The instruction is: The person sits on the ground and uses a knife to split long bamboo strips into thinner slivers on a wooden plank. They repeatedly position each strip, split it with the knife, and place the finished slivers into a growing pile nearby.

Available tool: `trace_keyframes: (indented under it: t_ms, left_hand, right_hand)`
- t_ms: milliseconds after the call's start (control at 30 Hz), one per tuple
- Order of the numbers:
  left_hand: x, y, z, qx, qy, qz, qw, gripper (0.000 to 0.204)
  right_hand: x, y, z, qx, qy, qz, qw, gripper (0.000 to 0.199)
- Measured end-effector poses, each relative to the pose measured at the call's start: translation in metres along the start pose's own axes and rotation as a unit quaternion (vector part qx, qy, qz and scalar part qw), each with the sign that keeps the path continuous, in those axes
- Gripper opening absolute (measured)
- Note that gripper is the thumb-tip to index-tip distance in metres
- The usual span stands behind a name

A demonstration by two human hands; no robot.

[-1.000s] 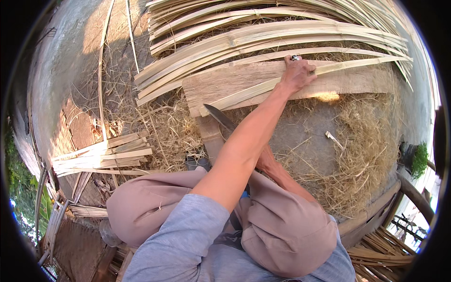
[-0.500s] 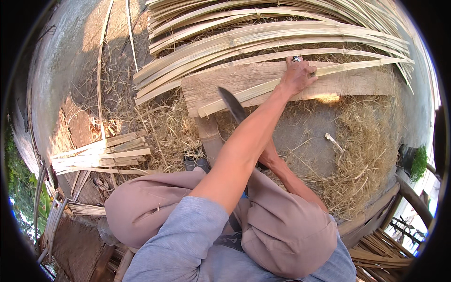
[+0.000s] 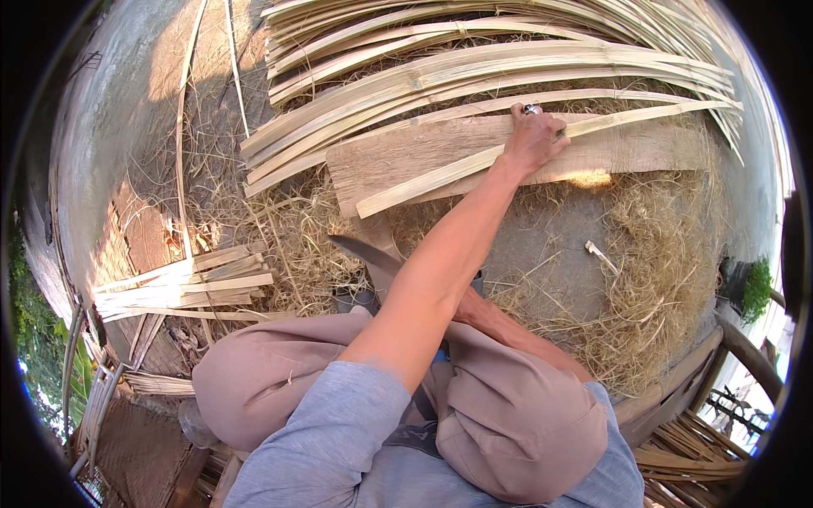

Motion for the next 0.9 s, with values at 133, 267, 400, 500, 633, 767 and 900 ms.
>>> trace_keyframes:
  t_ms: [133,267,400,500,633,767,900]
  left_hand:
    - [0.002,0.013,-0.017,-0.166,-0.087,-0.145,0.971,0.030]
    - [-0.011,-0.004,-0.008,-0.177,0.024,-0.084,0.980,0.020]
    - [-0.004,0.003,0.007,-0.089,0.056,-0.062,0.993,0.020]
    - [-0.002,-0.004,0.009,-0.068,0.064,-0.083,0.992,0.022]
    - [0.004,-0.002,0.007,-0.073,0.054,-0.093,0.992,0.021]
    - [0.003,0.003,0.002,-0.062,0.043,-0.087,0.993,0.025]
    - [0.000,-0.012,0.000,-0.069,0.052,-0.076,0.993,0.027]
  right_hand:
    - [-0.016,0.053,0.027,0.212,0.075,-0.144,0.964,0.022]
    - [-0.059,0.045,0.026,0.309,0.147,-0.138,0.930,0.018]
    - [-0.090,0.081,0.017,0.315,0.255,-0.031,0.914,0.019]
    - [-0.072,0.090,0.009,0.235,0.295,-0.005,0.926,0.020]
    - [0.001,0.067,0.004,0.260,0.186,-0.202,0.926,0.035]
    - [0.020,0.006,-0.002,0.026,0.188,0.050,0.980,0.040]
    - [-0.005,0.066,0.003,0.172,0.128,-0.068,0.975,0.037]
Point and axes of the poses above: each hand's wrist, its own z-axis away from the middle knuckle, its own x-axis out of the palm, y = z × x, the point moved 9 cm from there along -z, towards the middle knuckle, and after that the axes turned 15 degrees about z, right-handed, at the moved point
